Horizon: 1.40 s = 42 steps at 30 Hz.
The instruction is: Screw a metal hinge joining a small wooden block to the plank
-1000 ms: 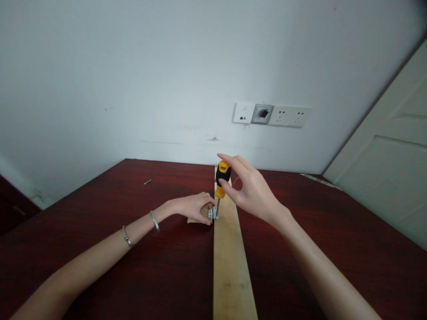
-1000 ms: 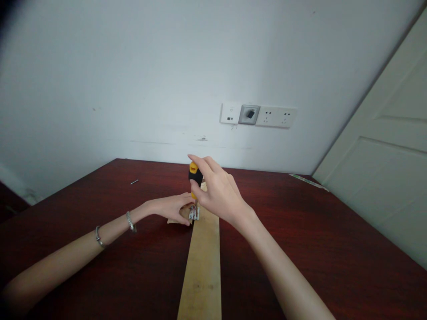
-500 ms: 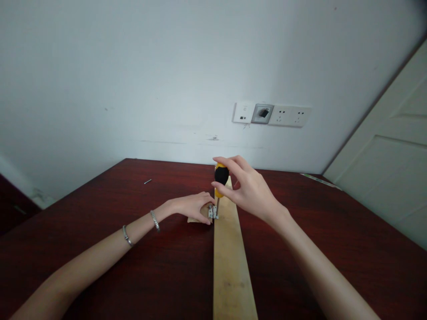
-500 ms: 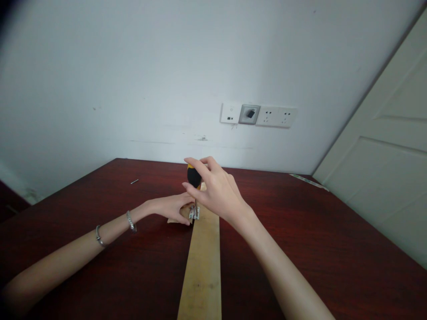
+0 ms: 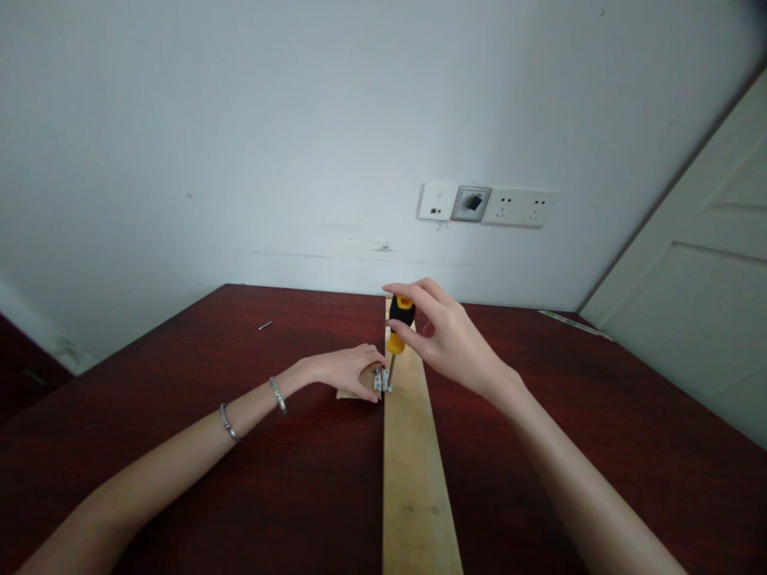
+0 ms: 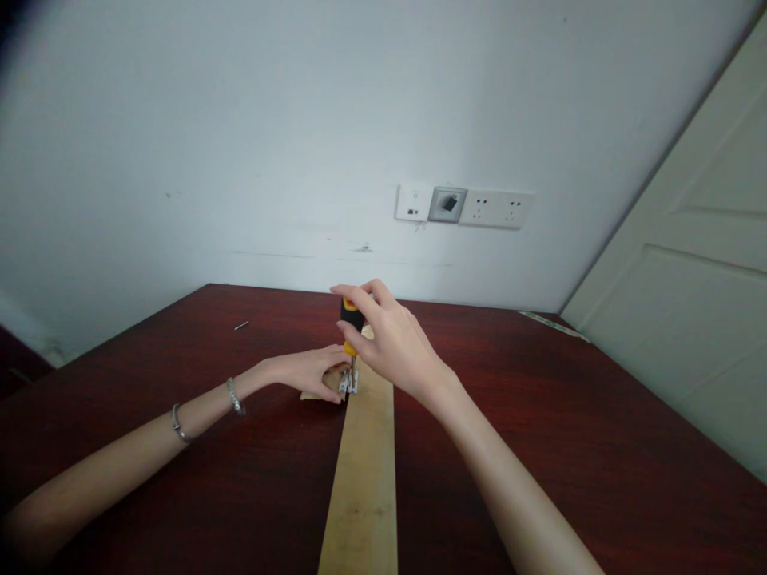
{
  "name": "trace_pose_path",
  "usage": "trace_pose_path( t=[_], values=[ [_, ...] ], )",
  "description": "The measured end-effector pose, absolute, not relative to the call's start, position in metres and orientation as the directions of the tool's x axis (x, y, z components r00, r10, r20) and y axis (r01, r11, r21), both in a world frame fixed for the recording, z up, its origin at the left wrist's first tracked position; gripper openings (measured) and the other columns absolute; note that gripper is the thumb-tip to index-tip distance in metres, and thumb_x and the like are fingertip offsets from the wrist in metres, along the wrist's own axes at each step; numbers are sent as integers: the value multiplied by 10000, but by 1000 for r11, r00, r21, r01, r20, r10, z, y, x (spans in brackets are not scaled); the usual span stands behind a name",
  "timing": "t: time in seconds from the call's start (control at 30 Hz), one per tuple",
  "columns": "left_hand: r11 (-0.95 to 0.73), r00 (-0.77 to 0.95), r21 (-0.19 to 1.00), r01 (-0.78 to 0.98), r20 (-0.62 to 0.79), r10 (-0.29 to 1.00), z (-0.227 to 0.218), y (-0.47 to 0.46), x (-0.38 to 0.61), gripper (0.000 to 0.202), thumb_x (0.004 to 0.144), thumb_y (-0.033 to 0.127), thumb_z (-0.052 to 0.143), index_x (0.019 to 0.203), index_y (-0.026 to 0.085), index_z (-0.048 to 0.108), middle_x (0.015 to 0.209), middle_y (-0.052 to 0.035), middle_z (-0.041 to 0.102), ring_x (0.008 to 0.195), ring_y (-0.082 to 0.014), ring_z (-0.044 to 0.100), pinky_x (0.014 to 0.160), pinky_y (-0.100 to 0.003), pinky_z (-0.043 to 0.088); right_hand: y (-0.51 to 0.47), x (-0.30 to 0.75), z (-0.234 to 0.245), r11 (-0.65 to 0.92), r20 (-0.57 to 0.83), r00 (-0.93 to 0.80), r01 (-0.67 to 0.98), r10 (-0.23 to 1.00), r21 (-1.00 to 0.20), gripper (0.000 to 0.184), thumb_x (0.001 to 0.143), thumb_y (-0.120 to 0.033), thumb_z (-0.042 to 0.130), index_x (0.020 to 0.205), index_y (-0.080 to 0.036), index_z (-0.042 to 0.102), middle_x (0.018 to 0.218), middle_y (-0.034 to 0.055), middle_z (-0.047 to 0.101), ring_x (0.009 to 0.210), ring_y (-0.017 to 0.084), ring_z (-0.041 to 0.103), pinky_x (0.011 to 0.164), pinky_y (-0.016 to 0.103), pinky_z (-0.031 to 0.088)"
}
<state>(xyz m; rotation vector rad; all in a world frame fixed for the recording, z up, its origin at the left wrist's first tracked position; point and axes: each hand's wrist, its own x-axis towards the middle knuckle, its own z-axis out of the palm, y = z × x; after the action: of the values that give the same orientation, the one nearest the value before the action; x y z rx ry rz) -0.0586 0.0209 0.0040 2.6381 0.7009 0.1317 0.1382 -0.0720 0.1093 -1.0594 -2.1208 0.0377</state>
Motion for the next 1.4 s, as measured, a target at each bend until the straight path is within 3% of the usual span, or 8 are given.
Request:
trace_pose_path(
  t=[0.27, 0.43, 0.63, 0.87, 1.03, 1.17, 1.27, 1.4],
  values=[
    [-781, 864, 419, 463, -18, 503, 4, 21, -59, 608, 666, 447, 752, 1168, 189, 524, 1149, -80, 505, 1046, -241, 500, 935, -355, 403, -70, 139, 107, 627, 598, -354, 701, 719, -340, 463, 853, -302, 553, 1303, -258, 451, 1122, 78, 562, 798, 184, 586, 719, 359, 517],
    [-781, 871, 433, 451, -20, 492, 5, 21, -59, 568, 673, 460, 742, 1127, 182, 544, 1099, -72, 514, 1000, -231, 512, 918, -349, 413, -65, 141, 102, 658, 641, -286, 591, 712, -467, 603, 809, -219, 579, 1362, -226, 337, 1139, 98, 576, 897, 201, 600, 712, 343, 526],
    [-788, 871, 419, 452, -14, 492, 6, 20, -59, 579, 679, 439, 744, 1159, 194, 531, 1106, -63, 506, 1011, -225, 508, 908, -338, 413, -61, 146, 101, 672, 684, -181, 473, 707, -569, 524, 796, -240, 590, 1291, -225, 419, 1093, 83, 588, 876, 181, 597, 586, 268, 523],
    [-797, 876, 396, 455, -38, 481, 10, 16, -58, 616, 692, 421, 742, 1205, 180, 503, 1080, -66, 514, 986, -212, 522, 881, -305, 414, -46, 157, 97, 616, 688, -7, 454, 726, -644, 518, 780, -347, 612, 1263, -194, 500, 1033, 79, 610, 839, 177, 574, 606, 289, 512],
    [-816, 887, 376, 439, -37, 460, 7, 17, -58, 657, 697, 430, 737, 1233, 158, 471, 1104, -79, 505, 1015, -224, 503, 907, -314, 403, -12, 169, 67, 447, 525, 46, 466, 850, -764, 489, 770, -361, 594, 1210, -146, 588, 912, 59, 655, 751, 165, 574, 708, 328, 496],
    [-839, 889, 338, 426, 17, 458, 9, 15, -57, 628, 702, 455, 727, 1203, 166, 483, 1081, -76, 488, 1010, -226, 475, 902, -324, 407, 14, 177, 32, 306, 364, 43, 452, 931, -838, 413, 755, -363, 565, 1089, -138, 660, 814, 45, 659, 698, 162, 572, 584, 264, 475],
    [-847, 887, 343, 406, 76, 455, 11, 10, -53, 511, 725, 429, 711, 1127, 175, 523, 1051, -70, 488, 1005, -220, 456, 893, -323, 410, 25, 179, 12, 208, 238, 32, 386, 971, -899, 442, 725, -359, 573, 1090, -123, 653, 814, 52, 666, 647, 157, 571, 475, 230, 441],
    [-851, 875, 328, 410, 122, 468, 8, 4, -46, 273, 745, 327, 692, 945, 173, 589, 961, -52, 506, 934, -199, 477, 875, -317, 405, 31, 181, -1, 138, 157, 31, 328, 987, -934, 451, 710, -325, 587, 1109, -121, 641, 874, 68, 680, 668, 154, 590, 446, 206, 431]
  ],
)
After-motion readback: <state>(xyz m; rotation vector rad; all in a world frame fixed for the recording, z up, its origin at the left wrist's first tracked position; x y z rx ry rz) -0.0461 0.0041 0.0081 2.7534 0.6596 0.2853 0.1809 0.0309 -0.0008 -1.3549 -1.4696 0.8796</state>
